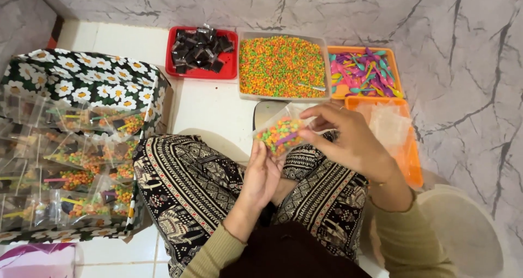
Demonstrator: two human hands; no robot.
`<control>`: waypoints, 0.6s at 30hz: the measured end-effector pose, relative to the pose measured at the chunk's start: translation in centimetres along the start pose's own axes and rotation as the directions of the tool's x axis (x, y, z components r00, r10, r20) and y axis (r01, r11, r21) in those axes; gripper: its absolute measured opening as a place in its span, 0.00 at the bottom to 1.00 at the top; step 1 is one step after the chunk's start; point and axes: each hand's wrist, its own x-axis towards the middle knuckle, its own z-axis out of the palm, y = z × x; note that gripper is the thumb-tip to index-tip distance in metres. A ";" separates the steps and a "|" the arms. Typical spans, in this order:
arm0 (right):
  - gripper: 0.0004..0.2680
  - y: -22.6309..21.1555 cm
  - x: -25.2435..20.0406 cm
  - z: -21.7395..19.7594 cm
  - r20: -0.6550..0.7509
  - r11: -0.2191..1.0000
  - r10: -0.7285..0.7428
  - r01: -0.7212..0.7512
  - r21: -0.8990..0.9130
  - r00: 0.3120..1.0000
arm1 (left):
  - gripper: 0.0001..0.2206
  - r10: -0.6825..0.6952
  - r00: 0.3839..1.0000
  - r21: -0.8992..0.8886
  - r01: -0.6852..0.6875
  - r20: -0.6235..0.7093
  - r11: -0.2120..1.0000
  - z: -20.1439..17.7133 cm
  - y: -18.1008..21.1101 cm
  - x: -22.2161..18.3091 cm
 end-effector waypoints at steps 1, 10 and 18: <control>0.12 0.7 0.1 0.4 -0.001 1.000 0.008 -0.008 0.003 1.000 | 0.20 -0.007 1.000 0.002 0.007 -0.004 1.000 -1.4 -0.6 0.8; 0.07 19.9 2.5 7.5 -0.258 0.948 0.317 -0.297 0.115 0.913 | 0.28 0.080 0.971 0.431 0.026 -0.224 0.902 -7.7 4.0 2.9; 0.08 37.9 4.5 16.6 -0.447 0.839 0.544 -0.459 0.292 0.710 | 0.23 0.123 0.970 0.657 0.047 -0.210 0.753 -11.1 2.6 5.0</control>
